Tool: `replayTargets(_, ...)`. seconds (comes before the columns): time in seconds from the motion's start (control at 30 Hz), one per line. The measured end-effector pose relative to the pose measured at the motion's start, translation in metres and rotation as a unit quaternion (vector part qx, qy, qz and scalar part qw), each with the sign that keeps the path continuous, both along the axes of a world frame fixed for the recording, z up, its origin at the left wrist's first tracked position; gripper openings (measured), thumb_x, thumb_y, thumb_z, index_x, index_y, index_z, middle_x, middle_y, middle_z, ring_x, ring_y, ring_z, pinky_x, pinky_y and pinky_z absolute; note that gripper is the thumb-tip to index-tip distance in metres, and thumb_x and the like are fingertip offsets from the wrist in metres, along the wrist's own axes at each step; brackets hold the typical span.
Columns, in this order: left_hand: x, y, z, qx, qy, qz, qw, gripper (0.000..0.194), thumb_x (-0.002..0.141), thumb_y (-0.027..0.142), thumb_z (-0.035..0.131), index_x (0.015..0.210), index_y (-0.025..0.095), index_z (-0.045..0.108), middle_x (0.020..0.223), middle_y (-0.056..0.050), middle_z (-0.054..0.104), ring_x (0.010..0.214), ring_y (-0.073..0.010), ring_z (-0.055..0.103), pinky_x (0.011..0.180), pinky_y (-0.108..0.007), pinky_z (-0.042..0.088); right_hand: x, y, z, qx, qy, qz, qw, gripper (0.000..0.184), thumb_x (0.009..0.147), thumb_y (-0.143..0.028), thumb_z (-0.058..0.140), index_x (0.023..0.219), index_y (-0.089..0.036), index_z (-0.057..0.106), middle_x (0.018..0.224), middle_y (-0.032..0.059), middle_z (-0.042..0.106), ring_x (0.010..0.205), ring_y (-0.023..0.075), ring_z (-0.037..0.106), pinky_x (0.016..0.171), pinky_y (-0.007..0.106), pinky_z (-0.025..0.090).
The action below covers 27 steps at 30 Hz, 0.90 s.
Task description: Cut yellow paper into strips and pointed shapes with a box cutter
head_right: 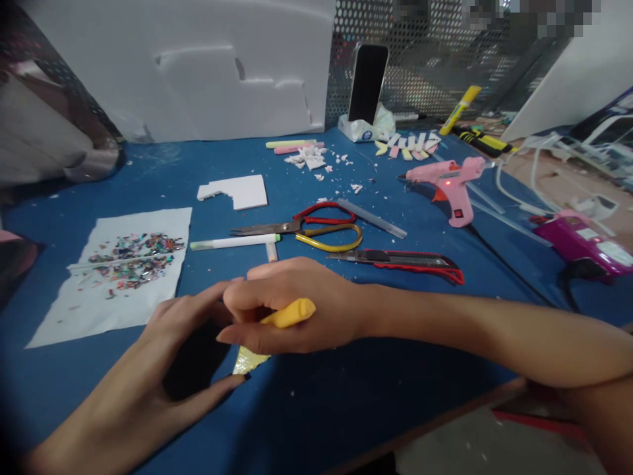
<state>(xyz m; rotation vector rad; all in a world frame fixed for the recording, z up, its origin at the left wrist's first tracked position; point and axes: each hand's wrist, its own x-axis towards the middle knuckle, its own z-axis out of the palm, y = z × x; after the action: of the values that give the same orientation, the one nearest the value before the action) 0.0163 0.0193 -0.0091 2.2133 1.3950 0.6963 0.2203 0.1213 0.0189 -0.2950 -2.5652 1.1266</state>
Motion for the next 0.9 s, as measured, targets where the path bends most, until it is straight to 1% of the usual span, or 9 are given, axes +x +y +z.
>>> replayTargets(0.03, -0.0001, 0.0, -0.0004, 0.0, -0.001, 0.0, 1.0, 0.072, 0.083, 0.025, 0.061, 0.143, 0.028, 0.022, 0.122, -0.004, 0.057, 0.102, -0.022, 0.055, 0.09, -0.039, 0.039, 0.0002, 0.0, 0.0001, 0.004, 0.0, -0.003, 1.0, 0.036, 0.094, -0.042, 0.047, 0.069, -0.016, 0.046, 0.067, -0.0025, 0.045, 0.064, 0.0091, 0.04, 0.061, 0.022, 0.029)
replayTargets(0.13, -0.0005, 0.0001, -0.0011, 0.002, -0.001, -0.001, 1.0, 0.071, 0.084, 0.026, 0.061, 0.143, 0.027, 0.023, 0.128, -0.006, 0.054, 0.101, -0.0217, 0.055, 0.089, -0.039, 0.04, 0.0004, -0.0002, 0.0006, 0.006, -0.006, 0.0, 1.0, 0.039, 0.094, -0.04, 0.046, 0.064, -0.016, 0.042, 0.062, -0.0039, 0.039, 0.06, 0.0083, 0.035, 0.059, 0.021, 0.027)
replayTargets(0.27, 0.0001, 0.0001, -0.0004, 0.002, -0.002, 0.002, 1.0, 0.07, 0.084, 0.025, 0.061, 0.143, 0.028, 0.023, 0.124, -0.005, 0.057, 0.102, -0.0218, 0.056, 0.089, -0.039, 0.041, 0.0004, 0.0002, 0.0014, 0.001, 0.003, -0.005, 1.0, 0.035, 0.093, -0.039, 0.048, 0.067, -0.016, 0.046, 0.066, -0.0027, 0.044, 0.062, 0.0081, 0.039, 0.059, 0.021, 0.028)
replayTargets(0.33, 0.0007, 0.0001, -0.0002, 0.001, -0.002, 0.005, 1.0, 0.07, 0.084, 0.026, 0.061, 0.142, 0.029, 0.023, 0.121, -0.005, 0.058, 0.1, -0.0218, 0.057, 0.087, -0.039, 0.042, 0.0005, 0.0004, 0.0017, -0.003, 0.002, 0.0, 1.0, 0.038, 0.093, -0.04, 0.048, 0.064, -0.016, 0.043, 0.062, -0.0036, 0.041, 0.06, 0.0079, 0.037, 0.058, 0.021, 0.027)
replayTargets(0.47, 0.0006, -0.0003, -0.001, 0.003, -0.001, 0.008, 1.0, 0.071, 0.083, 0.026, 0.061, 0.143, 0.029, 0.023, 0.125, -0.006, 0.056, 0.104, -0.0233, 0.055, 0.09, -0.04, 0.042, 0.001, 0.0002, 0.0021, 0.013, 0.002, 0.001, 1.0, 0.035, 0.093, -0.04, 0.049, 0.067, -0.016, 0.047, 0.065, -0.003, 0.045, 0.062, 0.0082, 0.04, 0.061, 0.021, 0.029)
replayTargets(0.57, -0.0003, -0.0007, -0.0007, 0.0, -0.006, 0.006, 1.0, 0.071, 0.083, 0.025, 0.062, 0.143, 0.028, 0.024, 0.119, -0.004, 0.058, 0.101, -0.0214, 0.056, 0.088, -0.038, 0.042, 0.0012, -0.0003, 0.002, 0.011, -0.002, 0.006, 1.0, 0.038, 0.093, -0.041, 0.048, 0.064, -0.016, 0.045, 0.062, -0.0035, 0.042, 0.06, 0.0079, 0.038, 0.059, 0.021, 0.028)
replayTargets(0.7, -0.0004, -0.0001, 0.0017, -0.013, -0.02, 0.007, 1.0, 0.071, 0.083, 0.025, 0.062, 0.143, 0.029, 0.024, 0.109, -0.002, 0.06, 0.098, -0.0204, 0.055, 0.088, -0.037, 0.042, 0.0009, -0.0003, 0.0025, 0.018, 0.002, 0.003, 1.0, 0.034, 0.092, -0.04, 0.05, 0.068, -0.016, 0.049, 0.065, -0.0025, 0.046, 0.063, 0.0086, 0.04, 0.06, 0.021, 0.029)
replayTargets(0.77, 0.0001, 0.0005, 0.0025, -0.018, -0.024, 0.011, 0.999, 0.07, 0.084, 0.024, 0.062, 0.142, 0.03, 0.025, 0.105, 0.0, 0.061, 0.096, -0.0199, 0.055, 0.087, -0.037, 0.042, 0.0009, -0.0002, 0.0032, 0.021, 0.0, 0.012, 1.0, 0.036, 0.092, -0.039, 0.049, 0.065, -0.016, 0.046, 0.062, -0.0031, 0.044, 0.061, 0.0087, 0.039, 0.059, 0.021, 0.028)
replayTargets(0.9, 0.0004, 0.0009, 0.0019, -0.016, -0.031, 0.007, 0.999, 0.072, 0.083, 0.024, 0.064, 0.143, 0.03, 0.024, 0.111, -0.001, 0.06, 0.098, -0.0205, 0.055, 0.088, -0.038, 0.041, 0.0016, 0.0, 0.0035, 0.029, 0.002, 0.0, 1.0, 0.034, 0.092, -0.039, 0.049, 0.068, -0.016, 0.047, 0.064, -0.0028, 0.044, 0.062, 0.0091, 0.039, 0.059, 0.022, 0.028)
